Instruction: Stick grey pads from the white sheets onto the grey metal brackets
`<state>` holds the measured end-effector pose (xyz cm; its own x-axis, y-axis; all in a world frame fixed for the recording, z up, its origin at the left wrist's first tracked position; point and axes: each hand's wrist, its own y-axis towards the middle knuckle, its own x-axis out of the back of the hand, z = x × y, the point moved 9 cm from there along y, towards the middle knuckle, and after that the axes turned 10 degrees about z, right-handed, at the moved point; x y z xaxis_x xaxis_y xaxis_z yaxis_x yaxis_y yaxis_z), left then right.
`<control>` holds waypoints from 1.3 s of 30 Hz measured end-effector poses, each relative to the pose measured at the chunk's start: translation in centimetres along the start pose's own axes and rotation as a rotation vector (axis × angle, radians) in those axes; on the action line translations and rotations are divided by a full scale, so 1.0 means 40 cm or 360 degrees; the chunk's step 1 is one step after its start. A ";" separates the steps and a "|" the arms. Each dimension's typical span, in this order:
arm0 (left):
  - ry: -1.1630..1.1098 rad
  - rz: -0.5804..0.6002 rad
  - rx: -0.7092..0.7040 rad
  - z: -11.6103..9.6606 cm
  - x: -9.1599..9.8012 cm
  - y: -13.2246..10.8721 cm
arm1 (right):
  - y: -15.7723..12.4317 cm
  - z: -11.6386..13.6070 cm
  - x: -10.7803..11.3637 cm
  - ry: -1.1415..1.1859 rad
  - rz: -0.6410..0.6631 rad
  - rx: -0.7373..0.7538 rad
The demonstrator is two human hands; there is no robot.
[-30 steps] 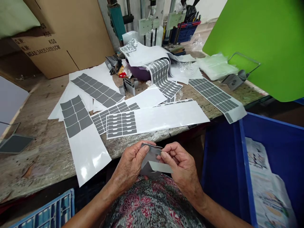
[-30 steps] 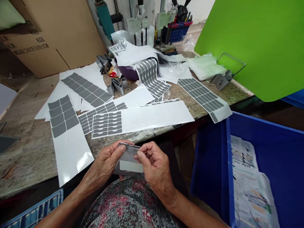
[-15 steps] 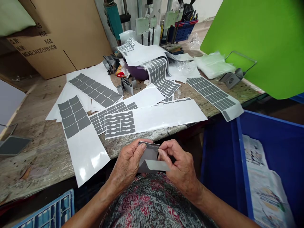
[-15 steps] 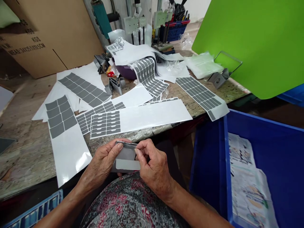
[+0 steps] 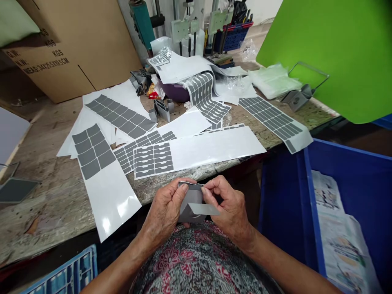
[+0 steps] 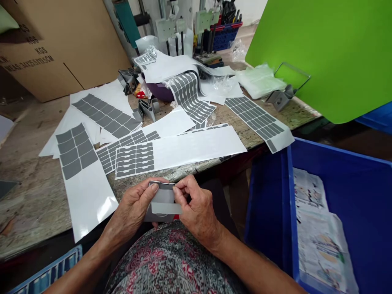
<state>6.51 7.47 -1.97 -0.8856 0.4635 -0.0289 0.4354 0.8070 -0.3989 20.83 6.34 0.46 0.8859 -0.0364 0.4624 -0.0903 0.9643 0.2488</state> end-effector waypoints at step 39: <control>0.0052 0.0024 0.0063 0.002 -0.001 0.007 | 0.007 -0.066 -0.045 0.0680 0.0309 -0.0581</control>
<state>6.66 7.64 -2.17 -0.8729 0.4878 -0.0056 0.4415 0.7851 -0.4344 20.39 7.38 -2.54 0.9803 0.1854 0.0676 -0.1738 0.9733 -0.1499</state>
